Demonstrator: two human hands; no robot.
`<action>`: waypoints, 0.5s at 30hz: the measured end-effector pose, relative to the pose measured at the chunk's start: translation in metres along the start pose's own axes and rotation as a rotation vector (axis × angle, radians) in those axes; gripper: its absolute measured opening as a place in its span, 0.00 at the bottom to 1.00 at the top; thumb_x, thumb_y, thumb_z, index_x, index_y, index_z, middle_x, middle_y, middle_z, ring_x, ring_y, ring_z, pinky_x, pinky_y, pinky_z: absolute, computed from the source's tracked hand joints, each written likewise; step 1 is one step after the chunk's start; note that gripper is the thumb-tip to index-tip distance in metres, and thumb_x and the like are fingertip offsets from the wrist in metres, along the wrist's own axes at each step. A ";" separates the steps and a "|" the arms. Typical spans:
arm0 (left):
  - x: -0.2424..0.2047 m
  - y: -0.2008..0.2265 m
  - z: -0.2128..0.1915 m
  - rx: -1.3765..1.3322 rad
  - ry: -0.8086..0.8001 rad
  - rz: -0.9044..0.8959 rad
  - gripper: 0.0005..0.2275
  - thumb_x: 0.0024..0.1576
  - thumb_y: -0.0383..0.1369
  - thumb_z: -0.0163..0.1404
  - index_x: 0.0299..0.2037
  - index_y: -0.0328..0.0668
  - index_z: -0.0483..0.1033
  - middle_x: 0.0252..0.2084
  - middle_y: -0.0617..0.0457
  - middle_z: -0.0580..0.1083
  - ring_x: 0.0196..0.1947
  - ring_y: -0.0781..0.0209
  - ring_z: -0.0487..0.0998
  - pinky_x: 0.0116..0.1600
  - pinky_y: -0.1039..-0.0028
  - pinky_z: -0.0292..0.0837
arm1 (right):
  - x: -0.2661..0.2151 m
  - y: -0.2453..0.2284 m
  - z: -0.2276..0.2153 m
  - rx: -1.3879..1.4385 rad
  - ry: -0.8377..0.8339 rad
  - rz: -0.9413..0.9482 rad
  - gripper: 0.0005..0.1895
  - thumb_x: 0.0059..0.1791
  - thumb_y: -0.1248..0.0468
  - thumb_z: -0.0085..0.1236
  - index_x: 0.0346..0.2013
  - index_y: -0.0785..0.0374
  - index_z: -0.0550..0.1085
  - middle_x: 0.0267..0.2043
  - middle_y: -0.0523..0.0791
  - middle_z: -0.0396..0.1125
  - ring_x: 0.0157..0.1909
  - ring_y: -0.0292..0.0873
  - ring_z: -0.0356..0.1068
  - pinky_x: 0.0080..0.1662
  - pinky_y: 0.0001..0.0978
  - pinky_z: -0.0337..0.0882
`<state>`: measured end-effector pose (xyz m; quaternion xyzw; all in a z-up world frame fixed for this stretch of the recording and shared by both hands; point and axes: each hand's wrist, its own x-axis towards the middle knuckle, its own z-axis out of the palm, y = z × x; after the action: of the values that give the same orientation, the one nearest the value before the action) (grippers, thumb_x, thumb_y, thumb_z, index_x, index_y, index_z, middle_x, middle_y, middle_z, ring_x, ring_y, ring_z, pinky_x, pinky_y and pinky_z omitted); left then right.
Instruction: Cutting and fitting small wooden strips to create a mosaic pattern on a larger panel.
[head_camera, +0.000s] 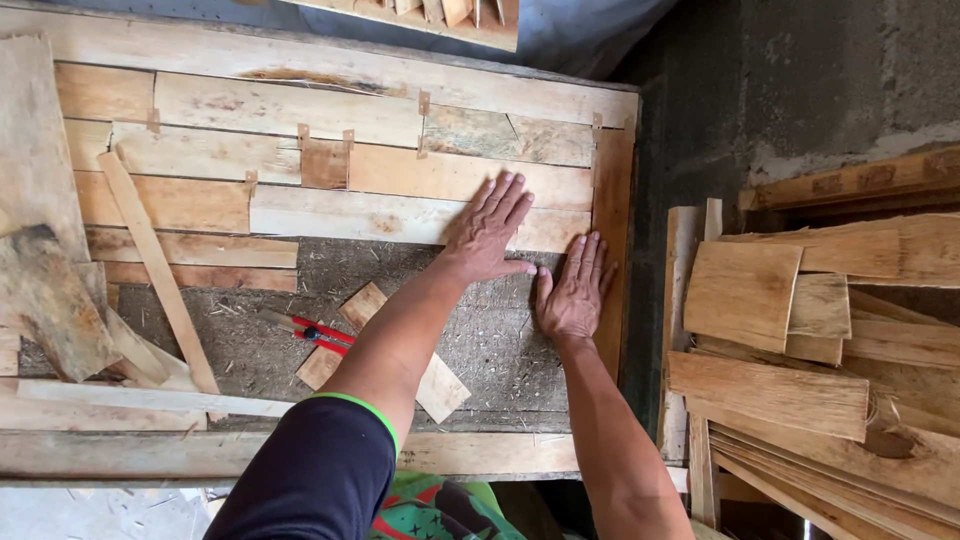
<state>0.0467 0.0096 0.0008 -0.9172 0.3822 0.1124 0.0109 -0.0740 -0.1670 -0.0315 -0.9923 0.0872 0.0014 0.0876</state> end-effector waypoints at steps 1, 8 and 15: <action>0.002 0.001 0.004 -0.001 -0.002 0.001 0.54 0.51 0.75 0.35 0.78 0.39 0.40 0.80 0.39 0.36 0.79 0.42 0.30 0.78 0.56 0.22 | -0.001 0.001 0.000 0.001 -0.002 0.002 0.43 0.57 0.45 0.37 0.76 0.73 0.43 0.81 0.60 0.33 0.81 0.61 0.31 0.74 0.60 0.29; -0.005 0.005 0.009 0.018 0.020 -0.040 0.55 0.49 0.76 0.31 0.77 0.39 0.41 0.80 0.43 0.36 0.78 0.43 0.28 0.76 0.51 0.19 | -0.003 -0.002 -0.005 0.010 -0.015 0.004 0.44 0.56 0.45 0.37 0.76 0.72 0.43 0.81 0.60 0.33 0.81 0.61 0.31 0.75 0.61 0.30; -0.024 0.016 0.014 0.038 0.005 0.026 0.51 0.53 0.75 0.22 0.77 0.40 0.40 0.80 0.46 0.35 0.79 0.50 0.28 0.77 0.52 0.18 | -0.003 -0.003 -0.007 0.062 0.020 -0.006 0.44 0.56 0.45 0.40 0.76 0.73 0.45 0.81 0.60 0.34 0.81 0.62 0.32 0.74 0.63 0.31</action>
<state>0.0166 0.0167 -0.0062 -0.9121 0.3960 0.1027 0.0259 -0.0766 -0.1648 -0.0239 -0.9893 0.0850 -0.0117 0.1177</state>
